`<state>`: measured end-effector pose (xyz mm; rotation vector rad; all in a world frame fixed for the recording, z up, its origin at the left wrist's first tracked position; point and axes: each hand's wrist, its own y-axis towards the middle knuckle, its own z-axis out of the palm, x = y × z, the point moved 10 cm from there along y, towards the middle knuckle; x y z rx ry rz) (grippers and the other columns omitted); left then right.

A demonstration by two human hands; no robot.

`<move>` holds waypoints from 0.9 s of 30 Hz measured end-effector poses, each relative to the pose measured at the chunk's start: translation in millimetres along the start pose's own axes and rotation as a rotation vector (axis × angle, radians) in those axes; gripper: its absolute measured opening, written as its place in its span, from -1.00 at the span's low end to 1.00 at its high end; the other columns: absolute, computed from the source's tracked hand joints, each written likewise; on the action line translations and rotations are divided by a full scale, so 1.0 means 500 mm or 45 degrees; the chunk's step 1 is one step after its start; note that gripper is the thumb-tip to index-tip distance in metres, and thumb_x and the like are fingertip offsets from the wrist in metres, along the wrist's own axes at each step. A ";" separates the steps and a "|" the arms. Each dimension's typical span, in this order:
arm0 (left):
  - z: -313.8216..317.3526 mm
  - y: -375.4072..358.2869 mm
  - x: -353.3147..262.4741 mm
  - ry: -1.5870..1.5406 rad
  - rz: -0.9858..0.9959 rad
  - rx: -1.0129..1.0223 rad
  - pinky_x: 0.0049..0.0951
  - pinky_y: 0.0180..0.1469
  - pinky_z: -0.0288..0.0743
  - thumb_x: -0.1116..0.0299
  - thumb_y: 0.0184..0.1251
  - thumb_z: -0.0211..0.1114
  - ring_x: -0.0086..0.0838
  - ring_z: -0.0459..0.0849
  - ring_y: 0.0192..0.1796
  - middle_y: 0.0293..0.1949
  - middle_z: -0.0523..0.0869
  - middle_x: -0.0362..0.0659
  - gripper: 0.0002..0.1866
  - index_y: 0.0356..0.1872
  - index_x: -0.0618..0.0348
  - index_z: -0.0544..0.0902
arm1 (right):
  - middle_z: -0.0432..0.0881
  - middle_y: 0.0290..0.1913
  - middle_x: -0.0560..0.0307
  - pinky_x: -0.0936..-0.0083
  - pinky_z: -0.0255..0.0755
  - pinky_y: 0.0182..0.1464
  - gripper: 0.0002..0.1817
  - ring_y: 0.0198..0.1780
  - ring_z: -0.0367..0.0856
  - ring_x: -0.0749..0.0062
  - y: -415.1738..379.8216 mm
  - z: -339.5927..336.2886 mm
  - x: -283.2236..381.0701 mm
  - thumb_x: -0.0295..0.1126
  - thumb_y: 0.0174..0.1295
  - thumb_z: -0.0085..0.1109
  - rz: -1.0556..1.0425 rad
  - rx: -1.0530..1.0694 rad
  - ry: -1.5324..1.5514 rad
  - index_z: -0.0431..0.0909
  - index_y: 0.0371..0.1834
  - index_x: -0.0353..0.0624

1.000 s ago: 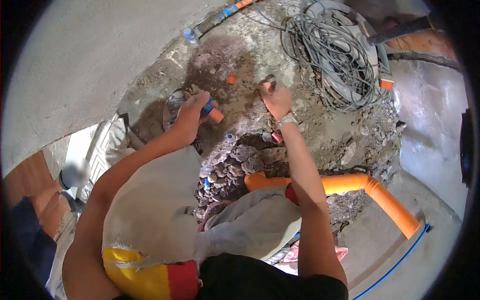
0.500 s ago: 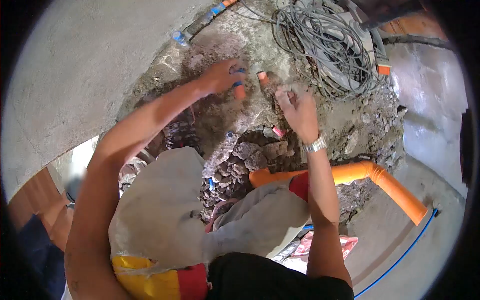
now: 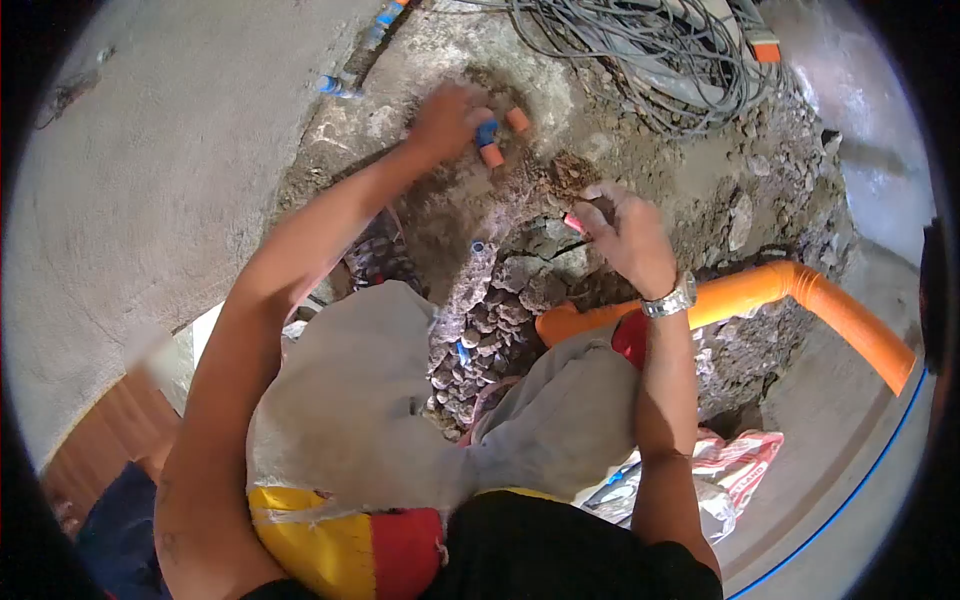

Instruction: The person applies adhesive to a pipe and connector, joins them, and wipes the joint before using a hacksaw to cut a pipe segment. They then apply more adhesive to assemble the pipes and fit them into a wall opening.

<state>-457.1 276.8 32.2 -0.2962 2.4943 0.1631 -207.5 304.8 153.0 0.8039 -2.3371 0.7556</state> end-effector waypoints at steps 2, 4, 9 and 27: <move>-0.106 -0.033 -0.013 -0.425 -0.251 -0.024 -0.25 -0.01 0.60 0.14 0.36 0.39 -0.14 0.77 -0.13 -0.16 0.79 0.11 -0.61 0.06 0.17 0.74 | 0.71 -0.26 -0.24 0.11 0.55 -0.12 -0.75 -0.18 0.72 -0.15 -0.033 -0.039 -0.011 -0.29 0.34 0.29 -0.004 -0.059 0.012 0.66 -0.05 -0.23; -0.169 -0.098 -0.015 0.197 -0.116 0.097 -0.34 0.06 0.59 0.22 0.45 0.31 -0.36 0.76 -0.04 -0.02 0.81 -0.01 -0.58 0.23 0.18 0.69 | 0.71 -0.08 -0.21 0.13 0.57 -0.01 -0.67 -0.05 0.72 -0.10 -0.089 -0.087 -0.030 -0.26 0.35 0.29 0.071 -0.123 -0.036 0.65 0.05 -0.24; 0.234 -0.114 -0.263 0.108 0.593 0.532 -0.31 0.22 0.56 0.27 0.50 0.23 -0.28 0.75 0.07 0.07 0.79 -0.07 -0.54 0.33 0.20 0.59 | 0.59 0.21 -0.23 0.15 0.44 0.30 -0.46 0.25 0.57 -0.11 -0.397 -0.075 -0.192 -0.07 0.45 0.21 0.415 -0.501 0.079 0.50 0.31 -0.24; 0.574 -0.461 -0.803 -0.119 1.617 1.496 -0.28 0.19 0.58 0.27 0.50 0.23 -0.27 0.76 0.04 0.06 0.79 -0.05 -0.57 0.29 0.24 0.60 | 0.73 -0.37 -0.10 0.16 0.60 -0.19 -0.67 -0.30 0.75 0.02 -1.414 0.465 -0.574 -0.21 0.17 0.42 1.820 -1.105 0.229 0.65 -0.09 -0.14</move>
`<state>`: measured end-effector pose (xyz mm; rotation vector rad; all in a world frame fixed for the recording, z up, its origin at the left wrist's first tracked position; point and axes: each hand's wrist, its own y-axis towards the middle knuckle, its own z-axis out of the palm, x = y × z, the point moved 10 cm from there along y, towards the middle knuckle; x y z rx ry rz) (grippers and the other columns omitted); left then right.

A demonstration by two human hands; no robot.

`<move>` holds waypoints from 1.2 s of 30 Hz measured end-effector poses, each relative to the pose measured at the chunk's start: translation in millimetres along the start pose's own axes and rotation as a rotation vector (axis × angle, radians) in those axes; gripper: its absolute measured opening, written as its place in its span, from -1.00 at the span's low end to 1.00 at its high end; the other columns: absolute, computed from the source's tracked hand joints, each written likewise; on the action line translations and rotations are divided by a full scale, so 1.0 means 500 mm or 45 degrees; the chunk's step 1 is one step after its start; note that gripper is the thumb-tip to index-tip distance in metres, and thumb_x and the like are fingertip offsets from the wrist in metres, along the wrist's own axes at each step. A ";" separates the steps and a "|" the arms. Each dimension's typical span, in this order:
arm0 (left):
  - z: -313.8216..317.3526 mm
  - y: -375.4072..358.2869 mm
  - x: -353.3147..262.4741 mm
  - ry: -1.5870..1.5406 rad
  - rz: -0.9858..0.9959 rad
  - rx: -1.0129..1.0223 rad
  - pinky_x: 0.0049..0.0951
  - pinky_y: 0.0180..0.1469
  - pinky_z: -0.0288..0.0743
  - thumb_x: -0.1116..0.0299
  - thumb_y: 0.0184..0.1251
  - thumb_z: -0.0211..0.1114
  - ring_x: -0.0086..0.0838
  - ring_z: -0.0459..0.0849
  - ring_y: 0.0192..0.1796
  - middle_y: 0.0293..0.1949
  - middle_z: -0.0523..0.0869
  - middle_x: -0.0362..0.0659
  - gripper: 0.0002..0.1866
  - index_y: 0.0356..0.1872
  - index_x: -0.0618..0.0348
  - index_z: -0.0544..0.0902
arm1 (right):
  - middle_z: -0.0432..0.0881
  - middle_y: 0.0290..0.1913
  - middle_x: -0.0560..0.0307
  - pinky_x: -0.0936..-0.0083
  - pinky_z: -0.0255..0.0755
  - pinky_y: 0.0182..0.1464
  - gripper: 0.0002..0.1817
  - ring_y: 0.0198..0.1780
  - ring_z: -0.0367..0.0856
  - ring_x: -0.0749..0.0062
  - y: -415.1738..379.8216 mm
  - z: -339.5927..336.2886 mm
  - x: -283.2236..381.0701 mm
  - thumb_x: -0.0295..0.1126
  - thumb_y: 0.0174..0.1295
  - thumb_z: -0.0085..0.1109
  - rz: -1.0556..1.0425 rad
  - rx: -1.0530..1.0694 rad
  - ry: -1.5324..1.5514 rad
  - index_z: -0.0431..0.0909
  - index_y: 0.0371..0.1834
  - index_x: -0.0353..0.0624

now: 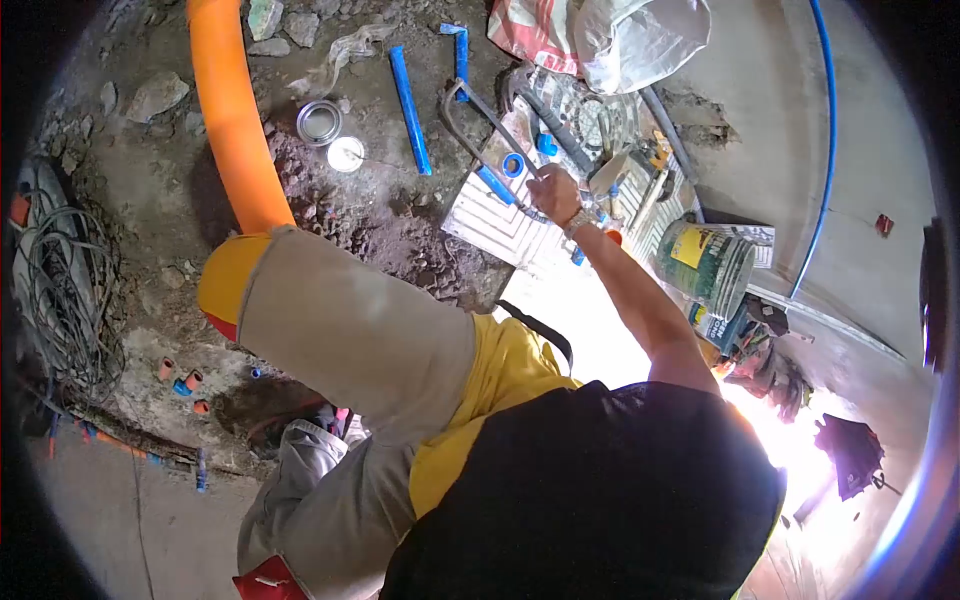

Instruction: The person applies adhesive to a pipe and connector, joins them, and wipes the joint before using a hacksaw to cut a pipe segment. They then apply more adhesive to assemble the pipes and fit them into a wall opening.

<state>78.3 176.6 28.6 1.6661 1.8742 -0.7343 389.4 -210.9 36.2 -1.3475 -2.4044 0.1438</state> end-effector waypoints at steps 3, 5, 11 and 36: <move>0.000 0.011 -0.003 0.005 0.049 0.079 -0.28 0.19 0.58 0.27 0.50 0.22 -0.27 0.76 0.03 0.06 0.79 -0.05 -0.57 0.28 0.25 0.61 | 0.74 -0.23 -0.21 0.09 0.59 -0.04 -0.50 -0.12 0.74 -0.08 0.023 0.020 0.024 -0.04 0.13 0.47 0.138 -0.115 0.053 0.62 -0.03 -0.18; -0.001 0.027 -0.012 0.004 0.095 0.128 -0.27 0.19 0.58 0.27 0.50 0.22 -0.27 0.76 0.03 0.06 0.79 -0.05 -0.57 0.28 0.25 0.61 | 0.72 -0.11 -0.34 0.03 0.56 0.08 -0.44 0.00 0.71 -0.19 0.042 0.020 0.051 -0.01 0.09 0.49 0.162 -0.186 0.090 0.61 0.00 -0.21; 0.003 0.096 -0.047 -0.014 0.273 0.257 -0.26 0.18 0.59 0.26 0.50 0.22 -0.27 0.76 0.02 0.05 0.79 -0.04 -0.58 0.26 0.27 0.61 | 0.76 -0.11 -0.22 0.05 0.57 0.07 -0.53 -0.02 0.72 -0.15 0.075 0.057 0.026 -0.08 0.14 0.46 0.173 -0.075 0.029 0.65 -0.01 -0.16; -0.258 -0.125 0.045 0.064 0.234 0.563 -0.22 0.15 0.61 0.26 0.50 0.21 -0.26 0.76 -0.02 0.03 0.79 -0.01 -0.60 0.20 0.32 0.63 | 0.65 -0.06 -0.12 0.04 0.50 0.05 -0.40 0.06 0.61 -0.16 -0.083 0.064 -0.025 -0.37 -0.03 0.50 -0.194 0.372 -0.160 0.44 0.11 -0.09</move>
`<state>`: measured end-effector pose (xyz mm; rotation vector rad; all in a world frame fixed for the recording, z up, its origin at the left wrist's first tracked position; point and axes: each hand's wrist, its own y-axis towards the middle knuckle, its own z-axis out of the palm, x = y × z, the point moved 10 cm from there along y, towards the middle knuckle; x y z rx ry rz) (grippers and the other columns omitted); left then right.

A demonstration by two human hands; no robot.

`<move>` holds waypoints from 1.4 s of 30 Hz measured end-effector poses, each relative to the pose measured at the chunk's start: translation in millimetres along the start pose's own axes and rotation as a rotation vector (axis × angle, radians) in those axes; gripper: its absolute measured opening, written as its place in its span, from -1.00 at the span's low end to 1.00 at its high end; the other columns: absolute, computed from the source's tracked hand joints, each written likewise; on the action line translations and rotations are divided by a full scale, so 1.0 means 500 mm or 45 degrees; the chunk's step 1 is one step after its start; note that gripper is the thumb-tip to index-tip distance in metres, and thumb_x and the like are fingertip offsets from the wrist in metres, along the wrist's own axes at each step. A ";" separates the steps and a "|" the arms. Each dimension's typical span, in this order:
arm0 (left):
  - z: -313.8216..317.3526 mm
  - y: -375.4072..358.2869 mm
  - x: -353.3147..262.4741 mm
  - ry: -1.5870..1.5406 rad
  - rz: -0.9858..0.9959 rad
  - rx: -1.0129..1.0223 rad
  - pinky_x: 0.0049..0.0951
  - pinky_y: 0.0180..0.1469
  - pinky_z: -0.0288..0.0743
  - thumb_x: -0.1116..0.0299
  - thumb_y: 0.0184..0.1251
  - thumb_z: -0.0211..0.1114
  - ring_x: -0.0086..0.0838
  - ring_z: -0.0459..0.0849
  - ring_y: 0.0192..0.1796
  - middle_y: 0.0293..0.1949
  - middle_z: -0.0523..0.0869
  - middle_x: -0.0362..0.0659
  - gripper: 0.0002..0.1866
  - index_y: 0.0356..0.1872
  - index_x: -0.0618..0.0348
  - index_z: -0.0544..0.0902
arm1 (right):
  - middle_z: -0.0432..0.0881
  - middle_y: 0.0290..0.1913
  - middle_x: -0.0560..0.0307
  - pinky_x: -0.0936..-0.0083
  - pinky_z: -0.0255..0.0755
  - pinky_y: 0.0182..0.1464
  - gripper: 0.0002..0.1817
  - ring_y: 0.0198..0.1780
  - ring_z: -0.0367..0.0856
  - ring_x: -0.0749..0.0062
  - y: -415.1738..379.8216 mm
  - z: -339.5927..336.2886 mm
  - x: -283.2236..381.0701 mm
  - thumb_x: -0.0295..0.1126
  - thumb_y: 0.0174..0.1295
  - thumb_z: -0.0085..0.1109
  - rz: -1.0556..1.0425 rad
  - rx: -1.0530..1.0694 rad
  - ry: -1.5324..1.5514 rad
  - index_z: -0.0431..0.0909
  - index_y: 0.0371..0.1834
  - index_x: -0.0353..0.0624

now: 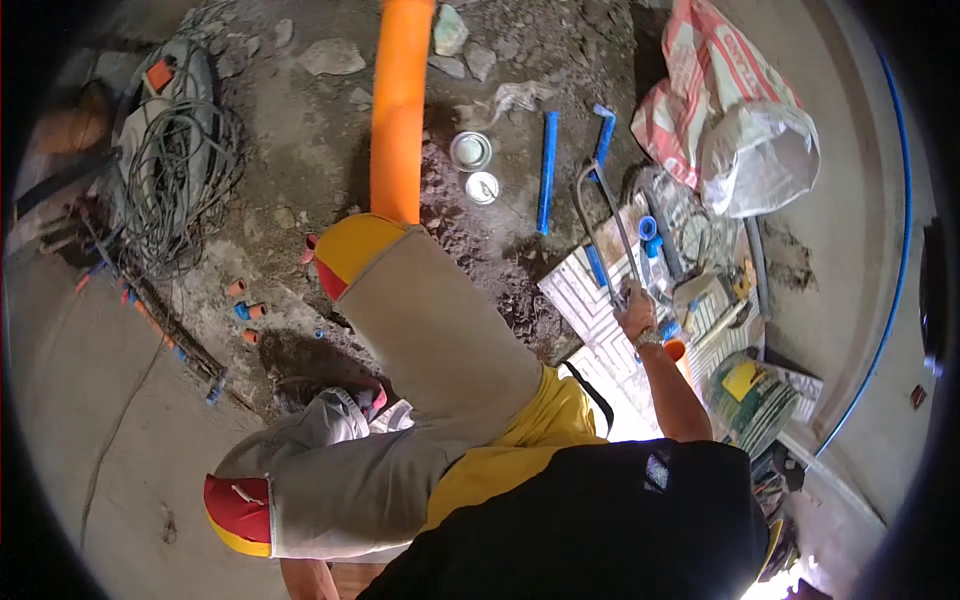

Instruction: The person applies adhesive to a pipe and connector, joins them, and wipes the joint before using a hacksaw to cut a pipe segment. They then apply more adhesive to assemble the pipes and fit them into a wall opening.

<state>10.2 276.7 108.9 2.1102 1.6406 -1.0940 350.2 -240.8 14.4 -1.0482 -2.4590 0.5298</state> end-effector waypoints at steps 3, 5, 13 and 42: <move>-0.005 -0.051 -0.007 -0.017 -0.012 0.000 -0.21 0.14 0.62 0.26 0.51 0.21 -0.26 0.76 -0.02 0.03 0.79 -0.01 -0.60 0.19 0.33 0.64 | 0.58 -0.03 -0.18 0.04 0.49 0.06 -0.46 0.07 0.55 -0.19 -0.010 -0.047 0.019 -0.42 -0.02 0.37 0.138 -0.069 -0.107 0.50 0.11 -0.11; -0.003 -0.084 -0.021 -0.039 -0.014 0.011 -0.21 0.14 0.62 0.26 0.51 0.21 -0.26 0.76 -0.02 0.03 0.79 -0.01 -0.61 0.19 0.33 0.64 | 0.59 -0.18 -0.16 0.11 0.49 -0.03 -0.64 -0.09 0.55 -0.20 -0.011 -0.034 -0.047 -0.49 0.02 0.25 0.005 -0.356 -0.275 0.61 -0.04 -0.16; 0.025 -0.161 -0.054 -0.133 0.017 0.031 -0.20 0.13 0.63 0.26 0.51 0.20 -0.25 0.76 -0.04 0.02 0.79 0.00 -0.61 0.17 0.35 0.64 | 0.55 -0.48 0.17 0.39 0.47 -0.26 -0.95 -0.43 0.50 0.38 -0.044 -0.147 -0.015 -0.58 0.15 0.11 0.025 -0.443 0.851 0.53 -0.40 -0.19; 0.528 -1.153 -0.333 -0.936 -2.390 -1.026 -0.20 0.04 0.69 0.17 0.52 0.23 -0.22 0.78 0.03 0.06 0.78 0.06 -0.58 0.22 0.23 0.68 | 0.63 -0.33 0.24 0.52 0.49 -0.47 -0.46 -0.53 0.50 0.55 -0.141 0.164 1.439 -0.47 0.21 0.40 -0.856 1.213 0.728 0.51 0.28 -0.23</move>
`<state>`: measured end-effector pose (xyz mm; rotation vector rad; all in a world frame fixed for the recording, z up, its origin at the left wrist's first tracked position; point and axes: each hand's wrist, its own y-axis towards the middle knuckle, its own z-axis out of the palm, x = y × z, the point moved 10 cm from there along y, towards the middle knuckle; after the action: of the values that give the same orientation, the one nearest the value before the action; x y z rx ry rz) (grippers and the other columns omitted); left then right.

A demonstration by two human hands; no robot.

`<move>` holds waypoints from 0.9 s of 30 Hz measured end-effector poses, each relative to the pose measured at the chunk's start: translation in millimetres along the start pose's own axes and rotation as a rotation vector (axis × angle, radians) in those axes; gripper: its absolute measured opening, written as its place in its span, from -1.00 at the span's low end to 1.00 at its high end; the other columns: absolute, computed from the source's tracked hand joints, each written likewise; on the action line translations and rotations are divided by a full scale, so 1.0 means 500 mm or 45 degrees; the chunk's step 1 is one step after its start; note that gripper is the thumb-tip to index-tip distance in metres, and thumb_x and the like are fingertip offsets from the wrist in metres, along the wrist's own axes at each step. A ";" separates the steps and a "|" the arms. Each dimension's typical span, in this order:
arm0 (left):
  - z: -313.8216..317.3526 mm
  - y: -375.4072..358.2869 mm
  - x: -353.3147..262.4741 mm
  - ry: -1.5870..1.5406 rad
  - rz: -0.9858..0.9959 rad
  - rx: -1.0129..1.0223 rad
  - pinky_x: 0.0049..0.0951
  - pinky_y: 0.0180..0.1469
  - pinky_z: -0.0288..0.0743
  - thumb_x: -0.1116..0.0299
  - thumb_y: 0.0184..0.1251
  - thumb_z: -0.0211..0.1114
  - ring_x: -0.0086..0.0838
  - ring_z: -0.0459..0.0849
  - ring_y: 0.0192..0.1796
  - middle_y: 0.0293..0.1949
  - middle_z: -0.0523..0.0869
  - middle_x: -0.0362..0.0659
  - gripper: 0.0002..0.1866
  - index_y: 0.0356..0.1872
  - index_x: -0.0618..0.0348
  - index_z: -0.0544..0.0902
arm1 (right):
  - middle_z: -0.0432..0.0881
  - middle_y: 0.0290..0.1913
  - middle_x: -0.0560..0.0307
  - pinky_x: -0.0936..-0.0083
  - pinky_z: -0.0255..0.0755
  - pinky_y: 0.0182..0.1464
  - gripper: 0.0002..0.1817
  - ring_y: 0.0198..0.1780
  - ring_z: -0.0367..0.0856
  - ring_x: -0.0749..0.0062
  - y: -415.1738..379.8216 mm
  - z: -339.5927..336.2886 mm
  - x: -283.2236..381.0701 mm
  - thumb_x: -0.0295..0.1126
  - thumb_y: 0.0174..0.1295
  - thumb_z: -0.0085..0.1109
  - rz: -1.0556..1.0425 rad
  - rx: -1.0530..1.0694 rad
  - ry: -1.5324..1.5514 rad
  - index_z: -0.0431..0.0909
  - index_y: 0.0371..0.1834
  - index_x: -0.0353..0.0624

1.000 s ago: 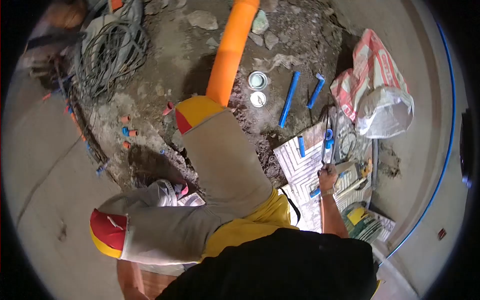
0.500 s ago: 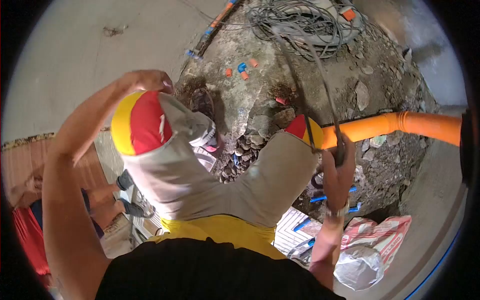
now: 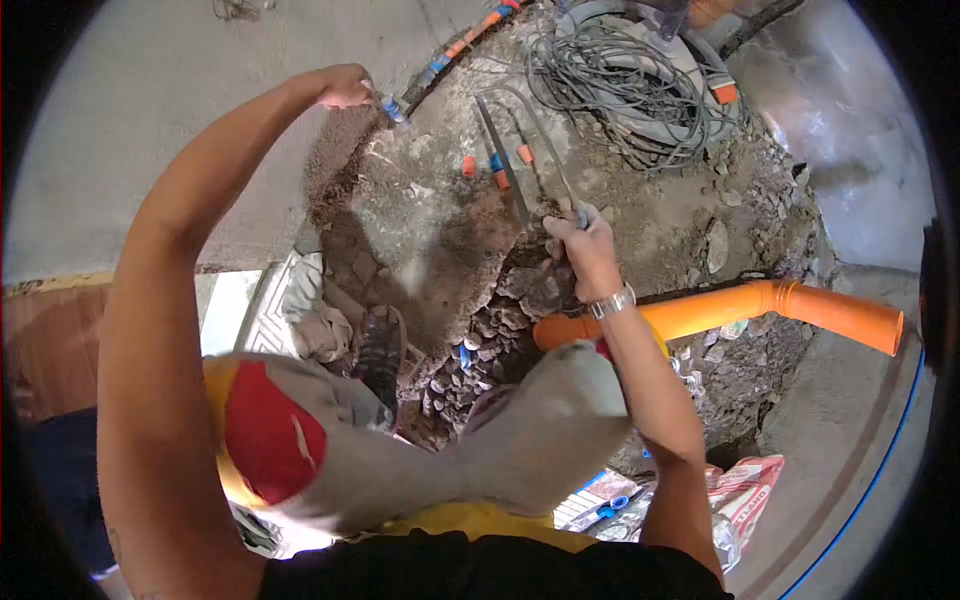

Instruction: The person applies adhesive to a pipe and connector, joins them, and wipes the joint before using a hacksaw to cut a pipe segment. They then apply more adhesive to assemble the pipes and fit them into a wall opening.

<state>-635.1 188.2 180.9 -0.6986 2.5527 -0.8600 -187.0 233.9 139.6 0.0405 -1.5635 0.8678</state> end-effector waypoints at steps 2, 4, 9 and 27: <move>0.043 0.097 0.049 -0.113 0.015 -0.056 -0.19 -0.06 0.71 0.08 0.51 0.23 -0.21 0.77 -0.10 -0.04 0.77 0.04 -0.56 0.19 0.18 0.68 | 0.64 -0.33 0.25 0.55 0.45 -0.48 -0.52 -0.54 0.48 0.56 0.044 0.031 -0.035 -0.50 0.21 0.38 0.030 -0.058 -0.004 0.51 0.22 -0.24; 0.074 0.160 0.069 -0.243 0.034 -0.098 -0.18 -0.16 0.73 -0.01 0.49 0.22 -0.21 0.76 -0.22 -0.14 0.77 0.02 -0.53 0.16 0.13 0.69 | 0.66 -0.31 0.24 0.58 0.44 -0.43 -0.52 -0.52 0.49 0.56 0.039 0.053 -0.040 -0.50 0.22 0.38 0.086 -0.044 -0.029 0.51 0.22 -0.24; 0.128 0.211 0.047 -0.524 0.084 -0.129 -0.01 0.11 0.66 -0.26 0.29 0.32 -0.10 0.72 0.12 0.12 0.69 0.06 -0.22 0.34 0.13 0.56 | 0.72 -0.22 0.17 0.55 0.47 -0.38 -0.47 -0.46 0.55 0.58 0.094 0.096 -0.078 -0.50 0.22 0.39 -0.108 -0.050 -0.234 0.48 0.26 -0.33; 0.175 0.324 0.038 -0.300 0.082 0.330 -0.30 -0.07 0.74 0.07 0.14 0.43 -0.38 0.77 -0.13 -0.11 0.75 -0.09 -0.58 -0.05 0.07 0.67 | 0.70 -0.36 0.11 0.33 0.59 -0.28 -0.21 -0.40 0.70 0.30 0.035 0.404 -0.313 -0.28 0.17 0.37 -0.157 -0.496 0.108 0.35 0.51 -0.21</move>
<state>-664.0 249.7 8.6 -0.5949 2.1943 -0.9998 -331.7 67.3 9.7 -0.1762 -1.6078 0.4529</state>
